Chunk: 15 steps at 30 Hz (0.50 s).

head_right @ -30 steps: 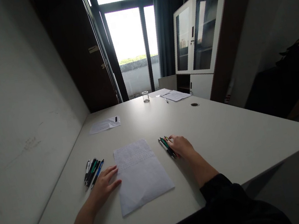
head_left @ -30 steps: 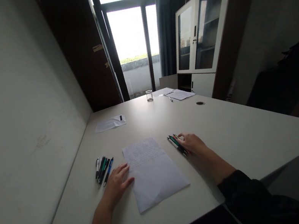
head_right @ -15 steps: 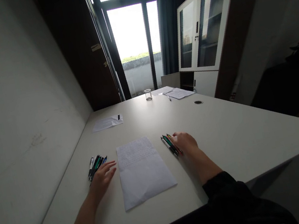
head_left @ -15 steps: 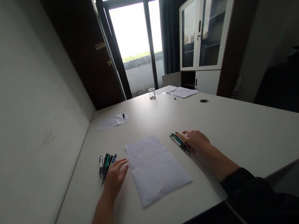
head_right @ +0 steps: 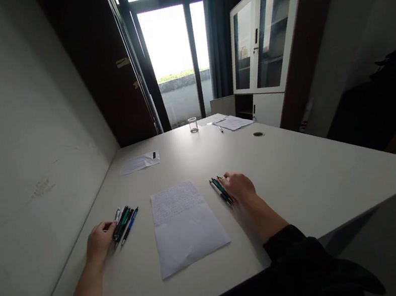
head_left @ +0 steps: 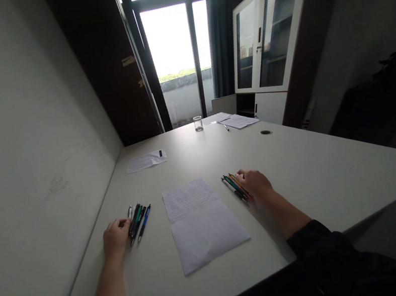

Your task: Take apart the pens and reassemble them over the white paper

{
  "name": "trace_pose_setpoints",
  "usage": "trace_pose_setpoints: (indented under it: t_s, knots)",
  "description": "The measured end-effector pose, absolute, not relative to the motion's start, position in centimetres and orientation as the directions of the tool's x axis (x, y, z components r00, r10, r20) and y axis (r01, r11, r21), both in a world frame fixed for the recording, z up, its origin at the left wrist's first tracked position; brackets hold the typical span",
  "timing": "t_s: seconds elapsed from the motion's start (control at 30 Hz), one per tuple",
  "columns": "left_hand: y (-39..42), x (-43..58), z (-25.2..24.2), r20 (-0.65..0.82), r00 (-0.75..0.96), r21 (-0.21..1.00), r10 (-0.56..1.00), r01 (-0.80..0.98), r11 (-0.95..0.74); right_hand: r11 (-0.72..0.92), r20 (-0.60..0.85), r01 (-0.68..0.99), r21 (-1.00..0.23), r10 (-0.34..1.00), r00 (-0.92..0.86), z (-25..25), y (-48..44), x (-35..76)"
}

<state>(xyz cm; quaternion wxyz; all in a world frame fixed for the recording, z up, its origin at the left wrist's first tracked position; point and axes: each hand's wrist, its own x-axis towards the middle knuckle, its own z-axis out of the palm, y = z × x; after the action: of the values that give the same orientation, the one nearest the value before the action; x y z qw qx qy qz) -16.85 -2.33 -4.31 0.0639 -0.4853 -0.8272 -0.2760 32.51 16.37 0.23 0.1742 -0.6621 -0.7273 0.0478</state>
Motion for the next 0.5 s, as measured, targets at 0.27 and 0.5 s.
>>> trace_pose_setpoints:
  t_s: [0.27,0.5]
  knots:
    - [-1.62,-17.27,-4.21,0.241,-0.561,0.401,0.792,0.801,0.444,0.131,0.181,0.945,-0.301,0.980,-0.079,-0.15,16.56,32.32]
    - [-2.26,-16.87,-3.70,0.204,-0.591,0.288,0.780,0.798,0.529,0.155,0.173,0.931,-0.331,0.980,-0.102,-0.36,16.66,32.39]
